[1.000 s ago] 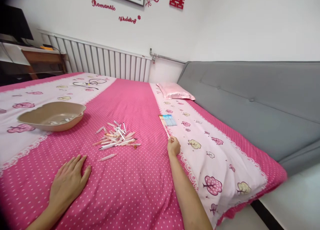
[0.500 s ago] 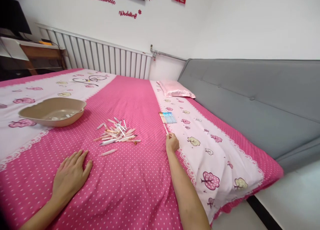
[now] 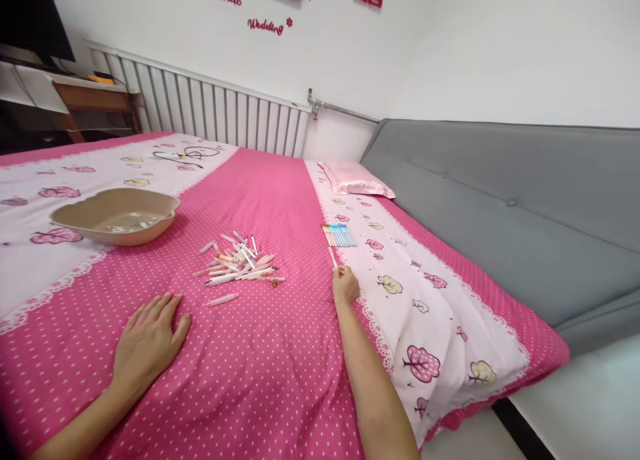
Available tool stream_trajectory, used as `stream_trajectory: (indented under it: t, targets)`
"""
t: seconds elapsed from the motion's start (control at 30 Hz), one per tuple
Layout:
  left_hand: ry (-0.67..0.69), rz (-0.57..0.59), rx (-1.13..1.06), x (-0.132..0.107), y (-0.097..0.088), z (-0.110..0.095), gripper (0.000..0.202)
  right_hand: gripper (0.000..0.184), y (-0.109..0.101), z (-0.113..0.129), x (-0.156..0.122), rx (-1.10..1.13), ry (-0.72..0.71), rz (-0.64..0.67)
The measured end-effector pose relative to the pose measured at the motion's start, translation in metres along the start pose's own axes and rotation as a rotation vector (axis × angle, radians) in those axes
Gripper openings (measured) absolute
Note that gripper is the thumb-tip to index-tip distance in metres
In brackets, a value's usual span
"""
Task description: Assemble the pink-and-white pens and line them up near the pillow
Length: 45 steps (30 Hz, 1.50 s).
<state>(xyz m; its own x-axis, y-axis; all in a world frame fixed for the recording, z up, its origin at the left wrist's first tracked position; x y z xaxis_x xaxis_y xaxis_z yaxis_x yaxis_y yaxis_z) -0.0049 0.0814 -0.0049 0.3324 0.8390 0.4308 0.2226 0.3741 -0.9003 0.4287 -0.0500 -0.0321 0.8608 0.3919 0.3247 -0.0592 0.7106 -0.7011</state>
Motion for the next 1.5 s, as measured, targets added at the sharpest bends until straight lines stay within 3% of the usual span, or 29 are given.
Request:
stream_trajectory:
  t: [0.5,1.03,1.17,1.5]
  targets:
    - [0.003,-0.054,0.003,-0.001,-0.001,0.000,0.059,0.024,0.001,-0.006,0.002,-0.075,0.045,-0.041]
    - [-0.026,-0.050,0.000,-0.004,-0.001,0.003,0.055,0.025,0.005,0.002,-0.006,-0.117,-0.078,-0.005]
    - [-0.038,-0.051,-0.022,-0.006,-0.002,0.003,0.053,0.033,0.006,0.003,-0.010,-0.139,-0.118,0.014]
    - [-0.075,-0.056,-0.109,-0.011,-0.006,0.005,0.049,0.085,-0.007,-0.016,-0.044,-0.314,-0.093,0.117]
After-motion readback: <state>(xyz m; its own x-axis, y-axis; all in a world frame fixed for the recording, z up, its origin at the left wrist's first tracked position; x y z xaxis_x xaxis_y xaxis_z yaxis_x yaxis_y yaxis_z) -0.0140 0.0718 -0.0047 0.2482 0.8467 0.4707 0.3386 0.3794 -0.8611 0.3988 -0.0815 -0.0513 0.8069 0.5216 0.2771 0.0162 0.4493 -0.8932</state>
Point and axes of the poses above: each hand's wrist, its own x-axis towards the middle knuckle, its own y-axis out of the palm, z = x × y, the point moved 10 cm from there along x, towards the middle knuckle, and after that the axes turned 5 degrees about -y, right-handed, at the moved point
